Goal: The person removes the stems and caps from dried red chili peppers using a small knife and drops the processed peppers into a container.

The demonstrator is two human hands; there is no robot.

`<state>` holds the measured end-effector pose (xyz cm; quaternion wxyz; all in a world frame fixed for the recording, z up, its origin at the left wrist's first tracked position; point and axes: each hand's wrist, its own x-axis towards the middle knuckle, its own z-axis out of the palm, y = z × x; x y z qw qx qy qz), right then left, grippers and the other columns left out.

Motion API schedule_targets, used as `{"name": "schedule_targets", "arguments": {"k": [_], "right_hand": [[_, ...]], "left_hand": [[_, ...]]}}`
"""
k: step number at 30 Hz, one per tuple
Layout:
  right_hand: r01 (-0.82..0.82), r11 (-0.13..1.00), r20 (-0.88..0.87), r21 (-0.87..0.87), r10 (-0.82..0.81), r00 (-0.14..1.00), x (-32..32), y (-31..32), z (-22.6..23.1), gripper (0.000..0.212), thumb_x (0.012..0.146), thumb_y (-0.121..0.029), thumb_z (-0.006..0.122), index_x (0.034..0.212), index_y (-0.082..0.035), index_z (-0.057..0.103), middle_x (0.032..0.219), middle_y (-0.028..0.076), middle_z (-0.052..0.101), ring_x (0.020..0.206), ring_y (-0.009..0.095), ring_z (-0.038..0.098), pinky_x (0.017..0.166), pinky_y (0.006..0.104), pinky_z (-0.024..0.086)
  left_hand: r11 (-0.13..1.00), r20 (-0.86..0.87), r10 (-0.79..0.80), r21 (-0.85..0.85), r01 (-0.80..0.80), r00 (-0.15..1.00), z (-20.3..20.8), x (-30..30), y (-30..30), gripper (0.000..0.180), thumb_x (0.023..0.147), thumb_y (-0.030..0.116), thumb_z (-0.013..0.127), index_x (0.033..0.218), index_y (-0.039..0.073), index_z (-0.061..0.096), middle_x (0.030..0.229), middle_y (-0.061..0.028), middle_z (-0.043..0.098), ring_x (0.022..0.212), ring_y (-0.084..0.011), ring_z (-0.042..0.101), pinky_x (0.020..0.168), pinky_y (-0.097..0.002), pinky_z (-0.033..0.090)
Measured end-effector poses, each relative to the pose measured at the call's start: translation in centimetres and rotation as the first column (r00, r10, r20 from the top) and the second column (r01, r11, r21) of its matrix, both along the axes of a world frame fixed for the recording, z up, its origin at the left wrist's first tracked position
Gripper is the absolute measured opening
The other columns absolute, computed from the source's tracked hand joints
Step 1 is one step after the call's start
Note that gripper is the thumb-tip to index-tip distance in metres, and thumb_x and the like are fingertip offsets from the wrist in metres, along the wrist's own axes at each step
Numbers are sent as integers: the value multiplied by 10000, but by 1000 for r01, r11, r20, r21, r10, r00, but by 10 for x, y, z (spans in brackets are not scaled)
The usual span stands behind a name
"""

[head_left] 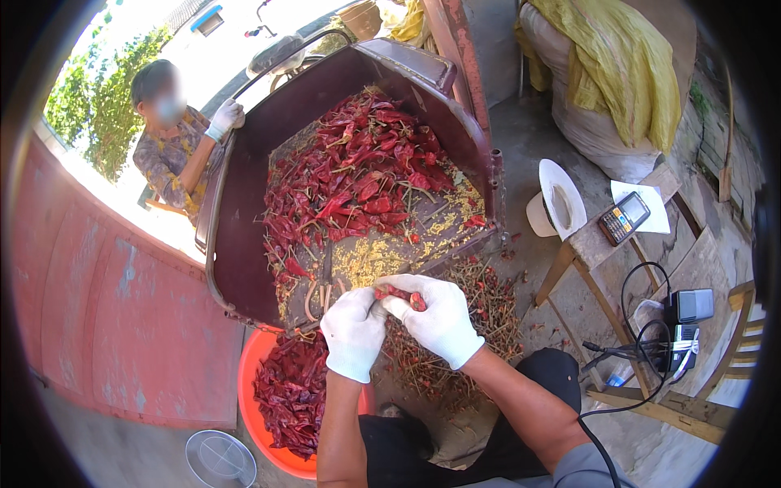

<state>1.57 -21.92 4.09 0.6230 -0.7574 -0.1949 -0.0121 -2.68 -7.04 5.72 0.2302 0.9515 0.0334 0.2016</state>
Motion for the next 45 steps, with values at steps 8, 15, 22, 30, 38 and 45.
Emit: {"name": "schedule_targets", "arguments": {"k": [8, 15, 22, 30, 38, 45], "right_hand": [[213, 933, 470, -290, -55, 881, -5, -5, 14, 261, 787, -149, 696, 1047, -178, 702, 854, 58, 607, 658, 272, 647, 579, 381, 505], [147, 962, 355, -231, -57, 933, -6, 3, 3, 207, 800, -175, 706, 1004, -139, 711, 826, 90, 644, 711, 280, 672, 634, 397, 526], [43, 998, -46, 50, -41, 998, -5, 13, -6, 229, 834, -186, 720, 1038, -84, 728, 798, 114, 693, 679, 244, 675, 637, 352, 538], [90, 786, -598, 612, 386, 703, 7, 3, 6, 315, 905, -209, 711, 1130, 10, 682, 796, 22, 657, 587, 66, 564, 473, 230, 460], [-115, 948, -423, 297, 239, 874, 9, 3, 6, 435, 865, -343, 747, 1096, 16, 666, 809, 93, 697, 601, 122, 646, 550, 288, 510], [-309, 915, -546, 259, 403, 735, 11, -5, 28, 319, 926, -353, 657, 1057, -63, 689, 642, 55, 625, 474, 132, 576, 514, 302, 488]], "left_hand": [[948, -94, 98, -294, -122, 991, 24, -15, -10, 210, 868, 165, 752, 1021, 22, 729, 787, -87, 711, 653, -150, 655, 645, -299, 539], [996, 203, -26, 91, 7, 979, 3, -11, -2, 144, 868, 157, 742, 952, 41, 741, 787, -125, 704, 666, -232, 681, 620, -331, 534], [659, 46, 99, -751, -31, 994, 1, -11, -12, 189, 951, 184, 674, 953, -1, 709, 688, 13, 620, 571, -52, 536, 512, -200, 396], [192, 121, 218, -978, 79, 968, -5, 9, 14, 201, 981, 188, 627, 1051, 0, 632, 875, -32, 644, 720, -89, 582, 592, -210, 440], [947, 8, 83, -311, -76, 997, -51, 73, 62, 246, 873, 39, 676, 1116, 23, 716, 1031, -114, 726, 925, -201, 687, 849, -309, 526], [946, -59, 21, 324, -1, 998, -60, 152, 66, 335, 857, 137, 678, 1187, 196, 690, 978, -101, 693, 901, -311, 676, 800, -412, 546]]}}
